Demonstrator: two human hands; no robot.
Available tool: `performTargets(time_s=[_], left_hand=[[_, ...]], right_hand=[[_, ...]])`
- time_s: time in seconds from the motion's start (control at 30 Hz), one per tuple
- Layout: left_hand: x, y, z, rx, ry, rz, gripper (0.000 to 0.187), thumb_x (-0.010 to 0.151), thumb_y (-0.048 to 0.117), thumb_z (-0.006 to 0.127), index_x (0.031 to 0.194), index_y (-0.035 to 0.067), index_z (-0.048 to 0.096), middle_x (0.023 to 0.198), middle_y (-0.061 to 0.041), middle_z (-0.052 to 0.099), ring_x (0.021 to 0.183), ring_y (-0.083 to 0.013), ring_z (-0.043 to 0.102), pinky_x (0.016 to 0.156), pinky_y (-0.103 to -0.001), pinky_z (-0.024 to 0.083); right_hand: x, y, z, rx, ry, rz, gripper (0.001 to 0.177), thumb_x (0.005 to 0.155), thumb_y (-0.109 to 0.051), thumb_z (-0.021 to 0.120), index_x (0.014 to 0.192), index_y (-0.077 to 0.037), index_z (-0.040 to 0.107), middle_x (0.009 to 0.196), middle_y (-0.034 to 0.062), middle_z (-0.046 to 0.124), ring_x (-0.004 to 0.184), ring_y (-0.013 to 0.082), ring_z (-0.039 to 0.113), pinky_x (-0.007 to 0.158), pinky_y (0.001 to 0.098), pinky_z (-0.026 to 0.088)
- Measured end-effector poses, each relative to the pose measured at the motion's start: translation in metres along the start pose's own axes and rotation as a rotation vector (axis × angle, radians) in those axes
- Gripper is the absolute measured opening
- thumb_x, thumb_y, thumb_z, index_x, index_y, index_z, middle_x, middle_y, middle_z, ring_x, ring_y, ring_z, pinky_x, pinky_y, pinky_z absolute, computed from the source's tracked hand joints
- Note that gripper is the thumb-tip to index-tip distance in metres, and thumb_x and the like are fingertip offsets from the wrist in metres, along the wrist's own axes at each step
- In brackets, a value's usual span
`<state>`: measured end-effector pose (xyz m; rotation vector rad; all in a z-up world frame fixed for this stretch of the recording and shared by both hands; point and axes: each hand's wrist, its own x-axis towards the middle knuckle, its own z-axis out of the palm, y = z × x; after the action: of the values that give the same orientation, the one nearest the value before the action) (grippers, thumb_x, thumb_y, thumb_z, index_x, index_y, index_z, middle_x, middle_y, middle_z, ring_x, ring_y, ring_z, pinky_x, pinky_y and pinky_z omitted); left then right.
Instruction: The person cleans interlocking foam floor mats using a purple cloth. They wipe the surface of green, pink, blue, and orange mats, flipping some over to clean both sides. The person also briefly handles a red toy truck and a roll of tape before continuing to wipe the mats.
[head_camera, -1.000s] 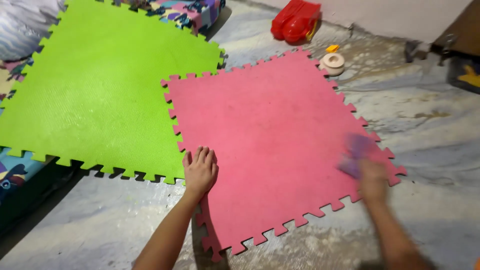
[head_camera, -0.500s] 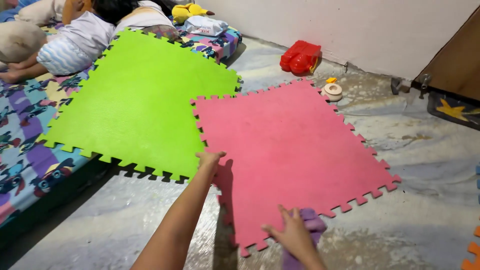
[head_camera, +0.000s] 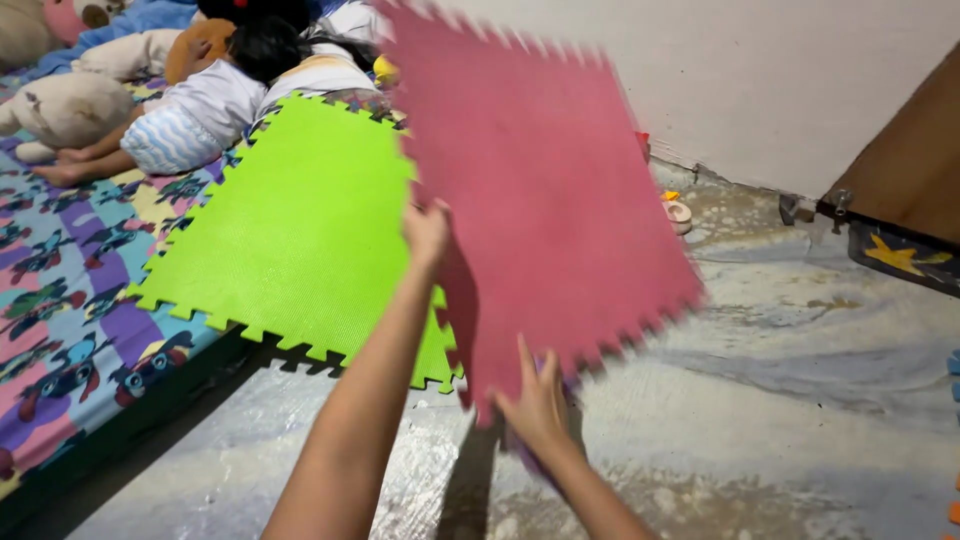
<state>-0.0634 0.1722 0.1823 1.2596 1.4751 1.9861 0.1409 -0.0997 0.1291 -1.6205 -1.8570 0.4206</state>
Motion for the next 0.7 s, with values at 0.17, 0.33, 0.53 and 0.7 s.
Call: performTargets(time_s=[0.17,0.33,0.53,0.7], left_hand=[[0.042,0.048,-0.03,0.268,0.109,-0.129,0.091,0.093,0.037,0.071,0.161,0.007,0.017,0.149,-0.026,0.034,0.131,-0.0385,0.034,0.111,-0.051,0.034],[-0.039,0.054,0.006,0.729,-0.144,0.115,0.095,0.104,0.058,0.063,0.165,0.01,0.008,0.167,-0.033,0.013,0.155,-0.0471,0.009,0.122,-0.062,0.017],[-0.19,0.097,0.104,-0.116,-1.23,-0.263,0.039,0.109,0.035,0.047,0.132,0.005,0.054,0.118,-0.016,0.061,0.103,-0.0283,0.063,0.085,-0.045,0.058],[-0.322,0.136,0.22,-0.524,-1.356,-0.476,0.035,0.092,0.003,0.056,0.127,0.004,0.059,0.117,-0.01,0.069,0.095,-0.0174,0.074,0.083,-0.035,0.065]], right_hand=[[0.09,0.011,0.023,0.247,0.237,-0.017,0.083,0.069,0.002,0.074,0.146,-0.01,0.045,0.127,0.0253,0.038,0.116,0.0431,0.05,0.102,0.0443,0.046],[0.134,0.049,-0.024,0.29,0.305,-0.077,0.056,0.071,0.005,0.065,0.125,-0.009,0.067,0.114,0.0199,0.056,0.106,0.0347,0.058,0.098,0.0397,0.05],[0.128,0.109,-0.198,0.368,0.52,-0.051,0.032,0.083,-0.002,0.066,0.114,-0.008,0.07,0.105,0.0103,0.067,0.106,0.0252,0.061,0.096,0.0362,0.052],[0.062,0.188,-0.315,0.327,0.608,0.027,0.041,0.088,-0.021,0.083,0.122,-0.004,0.067,0.109,0.0122,0.058,0.1,0.0207,0.059,0.089,0.0331,0.051]])
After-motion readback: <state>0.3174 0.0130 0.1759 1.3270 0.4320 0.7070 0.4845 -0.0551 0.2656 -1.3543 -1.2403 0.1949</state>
